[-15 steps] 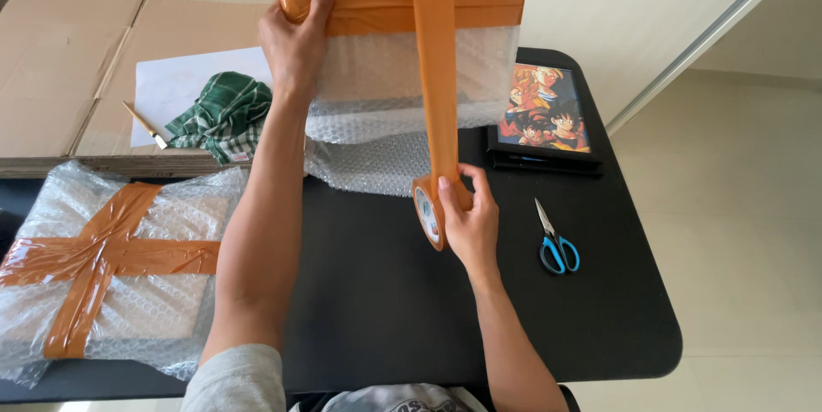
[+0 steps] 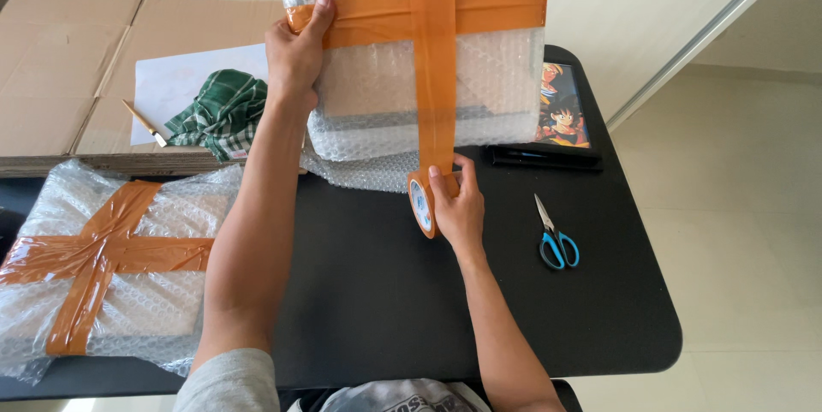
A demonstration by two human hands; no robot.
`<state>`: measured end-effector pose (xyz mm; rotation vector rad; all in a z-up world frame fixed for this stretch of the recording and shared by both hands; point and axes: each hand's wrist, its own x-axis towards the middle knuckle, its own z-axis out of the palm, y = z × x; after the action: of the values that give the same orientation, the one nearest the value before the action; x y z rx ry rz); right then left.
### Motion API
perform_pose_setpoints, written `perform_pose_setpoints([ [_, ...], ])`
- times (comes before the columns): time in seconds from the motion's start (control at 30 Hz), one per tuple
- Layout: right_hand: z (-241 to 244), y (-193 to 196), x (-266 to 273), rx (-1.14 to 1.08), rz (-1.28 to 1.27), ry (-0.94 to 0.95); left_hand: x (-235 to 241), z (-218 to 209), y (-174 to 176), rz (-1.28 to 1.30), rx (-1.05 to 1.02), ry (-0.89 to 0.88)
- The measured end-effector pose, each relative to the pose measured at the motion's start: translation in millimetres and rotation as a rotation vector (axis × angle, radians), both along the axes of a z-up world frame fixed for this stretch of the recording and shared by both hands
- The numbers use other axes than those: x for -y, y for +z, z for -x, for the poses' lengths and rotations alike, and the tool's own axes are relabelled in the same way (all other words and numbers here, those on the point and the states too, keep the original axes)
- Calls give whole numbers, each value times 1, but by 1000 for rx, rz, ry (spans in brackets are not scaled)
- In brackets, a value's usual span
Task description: The person wraps a framed artwork in bubble wrap and secures it by applying multiple strips of adhesive tape, cutting the tape with scissors.
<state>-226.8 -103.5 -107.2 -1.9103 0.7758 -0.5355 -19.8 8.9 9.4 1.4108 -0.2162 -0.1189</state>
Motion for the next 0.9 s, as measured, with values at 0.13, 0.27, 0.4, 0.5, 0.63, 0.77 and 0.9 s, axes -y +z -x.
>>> perform_pose_setpoints([
  [0.13, -3, -22, 20, 68, 168, 49, -6, 20, 13, -4, -189, -105],
  [0.27, -9, -36, 40, 220, 98, 159, -12, 38, 23, -128, -260, -142],
  [0.4, -4, -78, 60, 433, 199, 344, -18, 47, 14, -317, -375, -315],
  [0.5, -2, -92, 58, 558, 441, 376, -24, 41, -13, -406, -402, -323],
  [0.63, 23, -6, 32, 744, 83, 436, -37, 70, -9, -322, -599, -449],
  [0.77, 39, 34, 15, 742, -8, 415, -43, 73, 3, -886, -287, -589],
  [0.9, 50, 64, -4, 710, -109, 285, -47, 49, -51, -882, 93, -611],
])
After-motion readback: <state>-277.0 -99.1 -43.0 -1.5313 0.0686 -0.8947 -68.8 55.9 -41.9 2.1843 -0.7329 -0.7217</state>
